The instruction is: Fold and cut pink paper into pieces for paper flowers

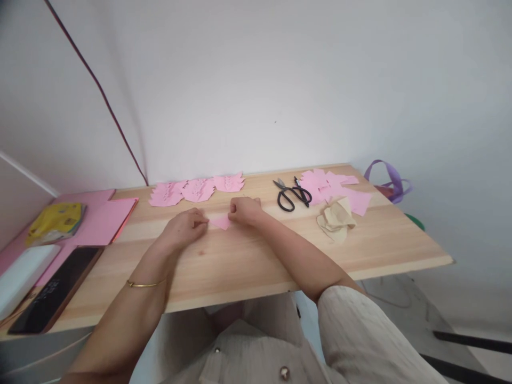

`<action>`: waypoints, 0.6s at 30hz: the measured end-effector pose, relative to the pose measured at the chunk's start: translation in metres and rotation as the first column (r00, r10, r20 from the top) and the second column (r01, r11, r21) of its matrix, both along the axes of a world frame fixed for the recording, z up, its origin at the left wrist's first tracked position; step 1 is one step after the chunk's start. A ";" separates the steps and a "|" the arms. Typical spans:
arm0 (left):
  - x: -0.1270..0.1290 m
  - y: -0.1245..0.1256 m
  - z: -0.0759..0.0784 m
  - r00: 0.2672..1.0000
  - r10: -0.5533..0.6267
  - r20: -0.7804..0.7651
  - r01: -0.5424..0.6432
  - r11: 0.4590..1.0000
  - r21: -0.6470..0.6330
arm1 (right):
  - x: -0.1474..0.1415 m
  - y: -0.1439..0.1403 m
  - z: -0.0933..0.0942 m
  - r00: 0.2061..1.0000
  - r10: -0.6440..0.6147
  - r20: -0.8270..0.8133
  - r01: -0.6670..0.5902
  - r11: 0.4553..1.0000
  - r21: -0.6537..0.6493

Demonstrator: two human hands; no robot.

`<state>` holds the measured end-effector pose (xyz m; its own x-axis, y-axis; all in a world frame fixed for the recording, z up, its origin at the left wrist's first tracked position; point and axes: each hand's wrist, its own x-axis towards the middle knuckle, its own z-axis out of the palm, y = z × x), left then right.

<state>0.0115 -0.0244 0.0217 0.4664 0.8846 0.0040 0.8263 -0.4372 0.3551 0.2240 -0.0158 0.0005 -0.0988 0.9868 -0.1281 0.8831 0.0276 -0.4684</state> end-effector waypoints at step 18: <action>0.006 0.014 -0.023 0.975 -0.071 0.209 0.062 0.997 0.051 | 0.011 -0.007 0.005 0.987 0.151 -0.053 -0.145 0.985 0.097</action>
<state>0.0174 -0.0102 -0.0009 0.5087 0.8485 0.1462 0.7037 -0.5075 0.4973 0.2349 -0.0226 0.0051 -0.2492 0.9681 -0.0269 0.8367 0.2013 -0.5093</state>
